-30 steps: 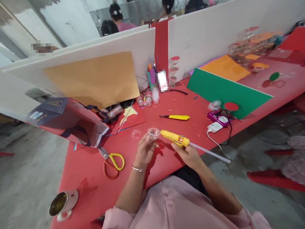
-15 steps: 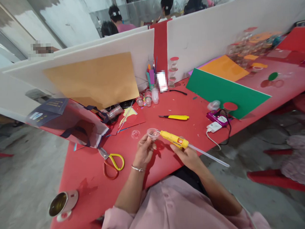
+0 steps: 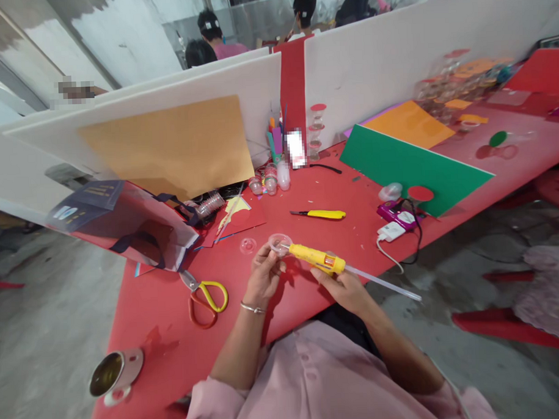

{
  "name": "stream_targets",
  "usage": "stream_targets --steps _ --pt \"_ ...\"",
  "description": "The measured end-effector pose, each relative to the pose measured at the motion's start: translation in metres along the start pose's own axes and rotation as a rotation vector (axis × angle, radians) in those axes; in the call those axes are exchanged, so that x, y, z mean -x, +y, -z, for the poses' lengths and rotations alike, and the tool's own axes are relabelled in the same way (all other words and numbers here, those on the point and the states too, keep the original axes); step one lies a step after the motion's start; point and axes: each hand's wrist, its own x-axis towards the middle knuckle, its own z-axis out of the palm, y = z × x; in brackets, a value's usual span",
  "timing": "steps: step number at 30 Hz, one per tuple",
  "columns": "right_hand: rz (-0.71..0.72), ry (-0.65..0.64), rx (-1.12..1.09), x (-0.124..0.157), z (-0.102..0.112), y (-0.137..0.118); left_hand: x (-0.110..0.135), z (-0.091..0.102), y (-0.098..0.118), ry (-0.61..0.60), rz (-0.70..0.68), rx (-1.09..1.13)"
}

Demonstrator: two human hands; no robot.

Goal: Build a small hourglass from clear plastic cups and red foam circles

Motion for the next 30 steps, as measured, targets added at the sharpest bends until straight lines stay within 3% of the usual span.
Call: stream_targets --steps 5,9,14,19,24,28,30 --pt "-0.116 0.065 0.056 -0.002 0.000 0.002 -0.001 0.002 -0.002 0.008 -0.015 -0.006" --pt "-0.016 -0.009 -0.020 -0.001 0.000 -0.001 -0.001 0.002 -0.003 0.005 -0.017 0.002" --pt "-0.091 0.054 0.035 -0.002 0.001 -0.001 -0.001 0.000 -0.002 0.020 -0.017 0.010" --pt "0.003 -0.028 -0.014 -0.002 0.000 -0.004 -0.001 0.000 -0.002 0.016 -0.018 0.009" --pt "-0.045 0.048 0.009 -0.003 -0.001 -0.007 -0.002 0.001 -0.003 0.004 -0.021 0.002" --pt "0.020 -0.042 -0.012 -0.002 0.000 -0.007 -0.002 0.001 -0.003 0.020 -0.019 0.016" --pt "0.009 -0.028 0.008 -0.002 0.000 -0.005 -0.002 0.001 -0.003 0.023 -0.025 0.016"
